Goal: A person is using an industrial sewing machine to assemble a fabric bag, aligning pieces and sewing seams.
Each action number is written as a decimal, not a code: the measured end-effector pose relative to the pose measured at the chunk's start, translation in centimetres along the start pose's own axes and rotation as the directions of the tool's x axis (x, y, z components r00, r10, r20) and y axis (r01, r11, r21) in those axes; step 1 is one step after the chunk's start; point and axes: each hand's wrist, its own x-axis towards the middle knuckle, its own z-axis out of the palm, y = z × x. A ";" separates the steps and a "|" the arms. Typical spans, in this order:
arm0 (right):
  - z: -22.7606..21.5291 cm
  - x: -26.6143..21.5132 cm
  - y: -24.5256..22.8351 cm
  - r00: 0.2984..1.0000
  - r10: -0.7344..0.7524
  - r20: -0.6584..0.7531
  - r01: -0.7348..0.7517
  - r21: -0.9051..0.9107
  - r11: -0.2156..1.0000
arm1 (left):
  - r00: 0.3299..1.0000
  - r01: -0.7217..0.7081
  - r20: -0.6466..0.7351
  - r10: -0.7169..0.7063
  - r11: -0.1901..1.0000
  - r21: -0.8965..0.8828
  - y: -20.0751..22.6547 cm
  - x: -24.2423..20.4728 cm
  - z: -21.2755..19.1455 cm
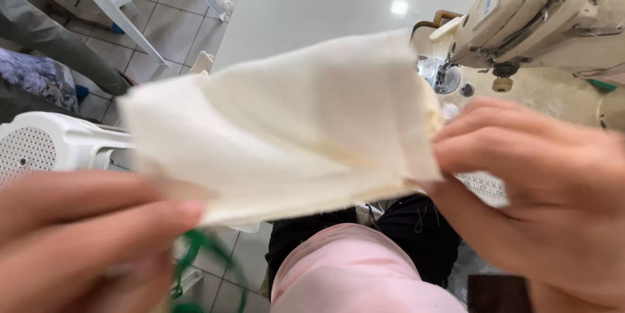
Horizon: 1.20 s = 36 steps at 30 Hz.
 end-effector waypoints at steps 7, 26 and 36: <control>-3.6 5.4 1.2 0.876 0.438 0.200 -0.482 0.349 0.804 | 0.953 -0.081 0.298 0.062 0.995 0.052 -4.9 13.0 -2.4; 9.4 -8.9 19.0 0.779 0.614 -0.127 -0.507 0.448 0.736 | 0.945 -0.282 -0.025 0.325 0.853 0.439 -14.9 8.1 27.0; 9.1 -7.6 15.4 0.926 0.061 -0.372 -0.166 -0.257 0.952 | 0.925 -0.314 -0.226 0.305 0.949 -0.006 -13.2 4.9 24.2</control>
